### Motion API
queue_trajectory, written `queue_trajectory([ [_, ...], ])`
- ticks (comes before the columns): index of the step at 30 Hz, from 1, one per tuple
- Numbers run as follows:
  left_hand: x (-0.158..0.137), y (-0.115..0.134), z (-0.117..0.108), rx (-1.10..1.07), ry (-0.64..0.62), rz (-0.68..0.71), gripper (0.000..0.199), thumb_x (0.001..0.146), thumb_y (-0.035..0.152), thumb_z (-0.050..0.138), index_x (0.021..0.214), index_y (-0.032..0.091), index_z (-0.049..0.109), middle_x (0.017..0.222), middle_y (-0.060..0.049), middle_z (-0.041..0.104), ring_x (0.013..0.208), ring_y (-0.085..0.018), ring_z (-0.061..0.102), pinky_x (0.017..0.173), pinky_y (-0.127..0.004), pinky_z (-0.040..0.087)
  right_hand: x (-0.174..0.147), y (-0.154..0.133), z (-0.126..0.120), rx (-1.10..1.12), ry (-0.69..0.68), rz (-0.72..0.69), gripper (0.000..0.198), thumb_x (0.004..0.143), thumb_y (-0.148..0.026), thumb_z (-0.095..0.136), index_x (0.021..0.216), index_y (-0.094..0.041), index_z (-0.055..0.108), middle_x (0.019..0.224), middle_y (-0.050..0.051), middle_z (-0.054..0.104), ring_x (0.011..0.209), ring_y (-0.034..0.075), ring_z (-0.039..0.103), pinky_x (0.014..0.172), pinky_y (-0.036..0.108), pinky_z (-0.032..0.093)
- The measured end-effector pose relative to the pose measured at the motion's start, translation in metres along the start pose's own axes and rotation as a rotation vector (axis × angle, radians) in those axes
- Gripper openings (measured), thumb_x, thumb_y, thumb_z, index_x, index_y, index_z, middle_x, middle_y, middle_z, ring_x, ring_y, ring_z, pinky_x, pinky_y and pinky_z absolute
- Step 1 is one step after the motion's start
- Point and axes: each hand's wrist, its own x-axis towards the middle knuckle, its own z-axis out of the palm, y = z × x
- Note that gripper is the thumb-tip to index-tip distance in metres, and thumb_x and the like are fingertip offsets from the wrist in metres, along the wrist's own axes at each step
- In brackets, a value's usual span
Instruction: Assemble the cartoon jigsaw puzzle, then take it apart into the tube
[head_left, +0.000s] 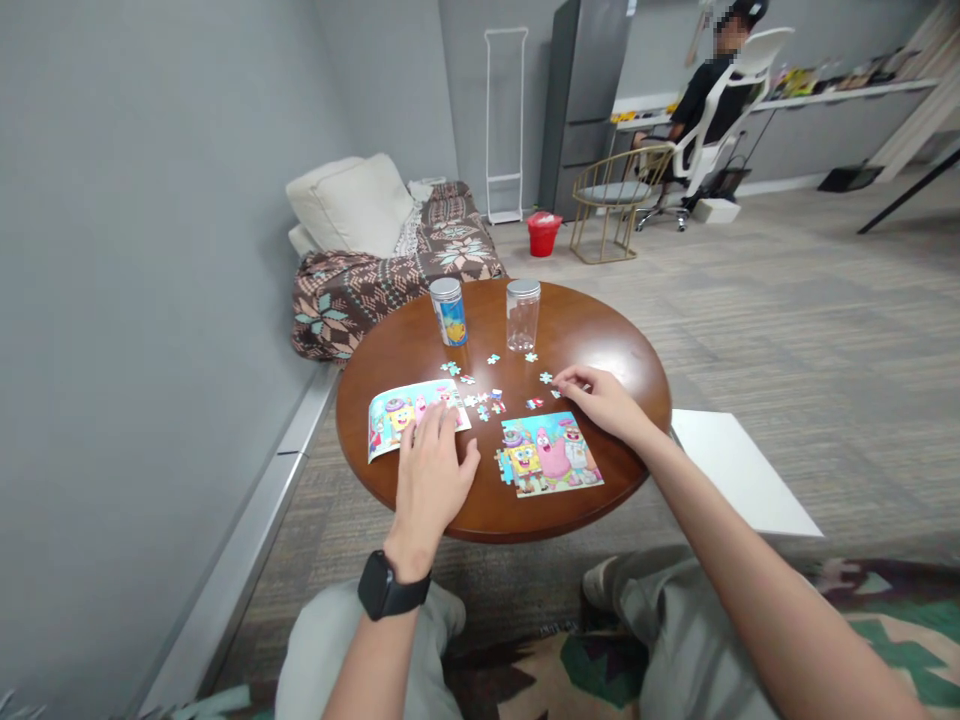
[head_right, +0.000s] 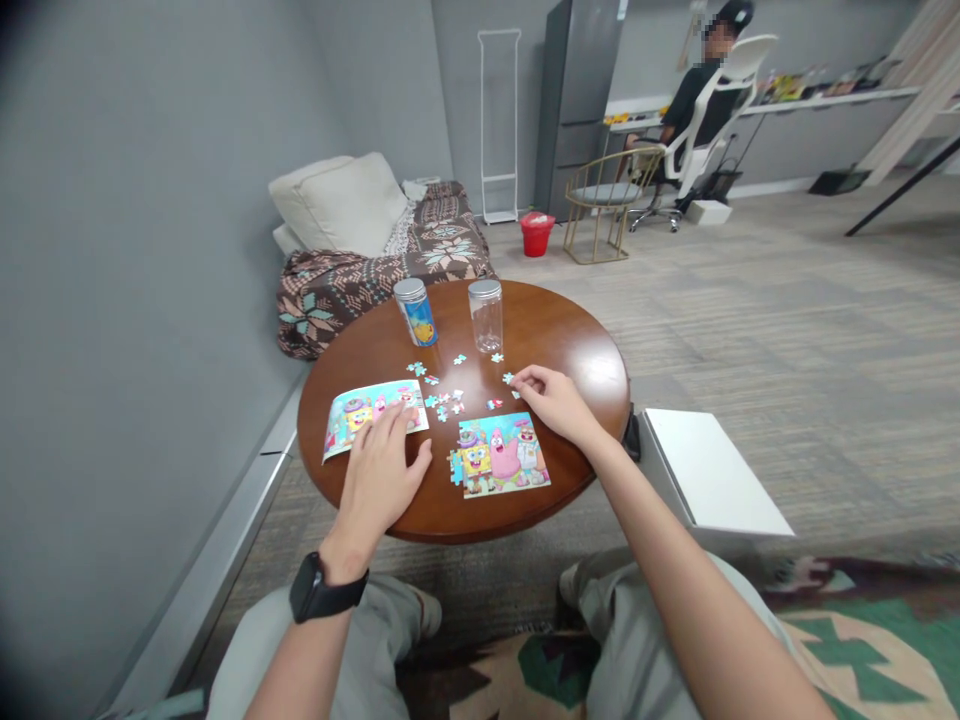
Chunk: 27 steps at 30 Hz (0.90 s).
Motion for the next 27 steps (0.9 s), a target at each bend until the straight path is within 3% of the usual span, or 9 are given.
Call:
queue_trajectory([
  [4, -0.006, -0.004, 0.007, 0.017, -0.037, -0.029, 0.03, 0.091, 0.026, 0.053, 0.117, 0.014, 0.06, 0.124, -0.018, 0.065, 0.121, -0.033, 0.058, 0.102, -0.051, 0.047, 0.0, 0.004, -0.001, -0.027, -0.003, -0.006, 0.025, 0.081, -0.041, 0.057, 0.082, -0.019, 0.069, 0.081, 0.006, 0.07, 0.072, 0.019, 0.061, 0.069, 0.032, 0.048],
  [12, -0.006, 0.002, 0.002, 0.1, -0.083, -0.064, 0.029, 0.091, 0.026, 0.051, 0.116, 0.014, 0.06, 0.124, -0.014, 0.065, 0.119, -0.028, 0.058, 0.103, -0.045, 0.046, 0.003, 0.014, -0.003, -0.222, -0.012, -0.089, 0.021, 0.075, -0.028, 0.061, 0.085, -0.017, 0.075, 0.08, 0.005, 0.065, 0.058, 0.013, 0.055, 0.064, 0.029, 0.05],
  [20, -0.007, 0.005, 0.001, 0.074, -0.112, -0.1, 0.033, 0.091, 0.024, 0.051, 0.121, 0.012, 0.059, 0.13, -0.014, 0.063, 0.126, -0.028, 0.055, 0.109, -0.045, 0.042, 0.007, 0.021, -0.002, -0.283, 0.017, 0.013, 0.019, 0.074, -0.036, 0.065, 0.077, -0.019, 0.072, 0.068, 0.004, 0.067, 0.059, 0.017, 0.058, 0.06, 0.031, 0.047],
  [27, -0.006, 0.009, -0.004, 0.059, -0.13, -0.111, 0.028, 0.091, 0.022, 0.051, 0.116, 0.012, 0.06, 0.127, -0.015, 0.064, 0.124, -0.028, 0.056, 0.107, -0.045, 0.044, 0.006, 0.026, 0.0, -0.33, 0.02, -0.068, 0.025, 0.076, -0.043, 0.061, 0.075, -0.019, 0.069, 0.07, 0.006, 0.064, 0.06, 0.018, 0.055, 0.058, 0.032, 0.045],
])
